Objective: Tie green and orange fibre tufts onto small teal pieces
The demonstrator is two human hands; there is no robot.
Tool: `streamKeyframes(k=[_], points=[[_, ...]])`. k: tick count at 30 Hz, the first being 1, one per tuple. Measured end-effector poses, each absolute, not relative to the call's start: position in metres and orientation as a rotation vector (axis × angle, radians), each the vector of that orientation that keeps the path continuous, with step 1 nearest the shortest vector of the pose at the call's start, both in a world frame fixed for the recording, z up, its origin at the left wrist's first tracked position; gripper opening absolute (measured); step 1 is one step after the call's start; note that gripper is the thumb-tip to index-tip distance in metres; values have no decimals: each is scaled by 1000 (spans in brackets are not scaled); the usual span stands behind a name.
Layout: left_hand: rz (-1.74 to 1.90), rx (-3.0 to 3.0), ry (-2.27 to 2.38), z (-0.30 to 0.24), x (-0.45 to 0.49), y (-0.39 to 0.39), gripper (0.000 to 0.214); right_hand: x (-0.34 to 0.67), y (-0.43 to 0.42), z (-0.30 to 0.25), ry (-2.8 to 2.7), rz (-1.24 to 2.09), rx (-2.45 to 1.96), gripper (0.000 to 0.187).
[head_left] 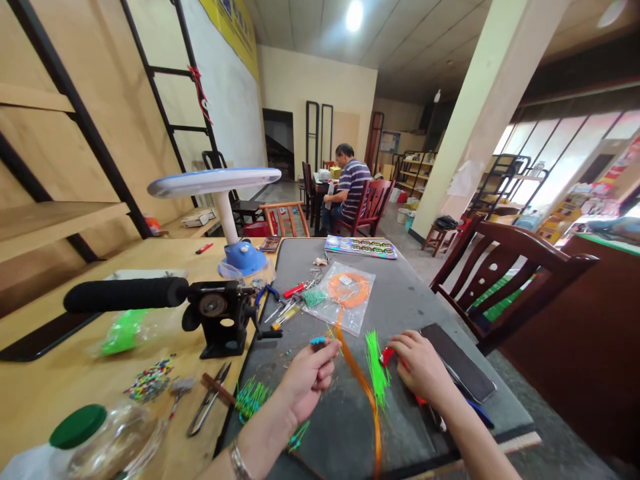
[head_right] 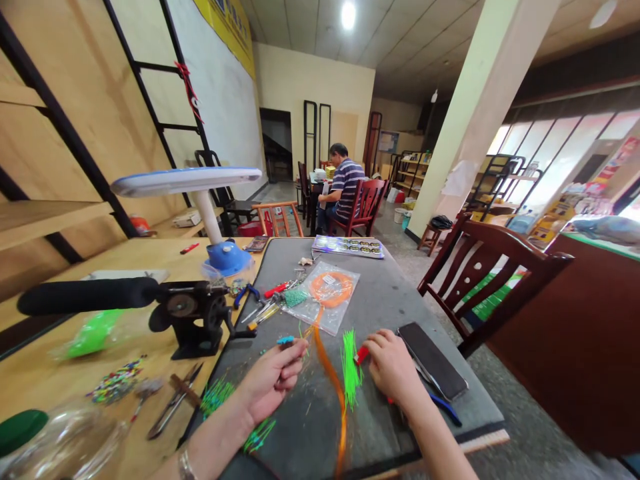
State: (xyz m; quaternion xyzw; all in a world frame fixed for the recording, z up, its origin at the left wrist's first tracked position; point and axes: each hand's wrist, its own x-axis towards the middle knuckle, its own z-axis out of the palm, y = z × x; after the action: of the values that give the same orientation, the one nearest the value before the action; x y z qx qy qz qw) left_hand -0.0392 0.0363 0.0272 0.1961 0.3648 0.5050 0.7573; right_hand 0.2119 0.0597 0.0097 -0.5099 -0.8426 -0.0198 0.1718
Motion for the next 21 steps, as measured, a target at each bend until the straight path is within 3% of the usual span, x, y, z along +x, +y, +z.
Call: streamKeyframes(k=[2, 10, 13, 16, 19, 21], points=[[1095, 421, 793, 28, -38, 37, 30, 210, 61, 8, -2512, -75, -1404, 42], [1096, 426, 805, 27, -36, 38, 29, 199, 70, 2, -2226, 49, -1377, 23], [1116, 436, 794, 27, -35, 41, 31, 176, 49, 3, -1739, 621, -1331, 18], [1141, 437, 793, 25, -32, 44, 32, 139, 29, 2, -1261, 1201, -1164, 25], [1159, 421, 800, 25, -28, 43, 33, 104, 23, 0, -974, 1468, -1163, 55], [1174, 400, 795, 26, -25, 41, 33, 89, 23, 0, -893, 1489, -1184, 62]])
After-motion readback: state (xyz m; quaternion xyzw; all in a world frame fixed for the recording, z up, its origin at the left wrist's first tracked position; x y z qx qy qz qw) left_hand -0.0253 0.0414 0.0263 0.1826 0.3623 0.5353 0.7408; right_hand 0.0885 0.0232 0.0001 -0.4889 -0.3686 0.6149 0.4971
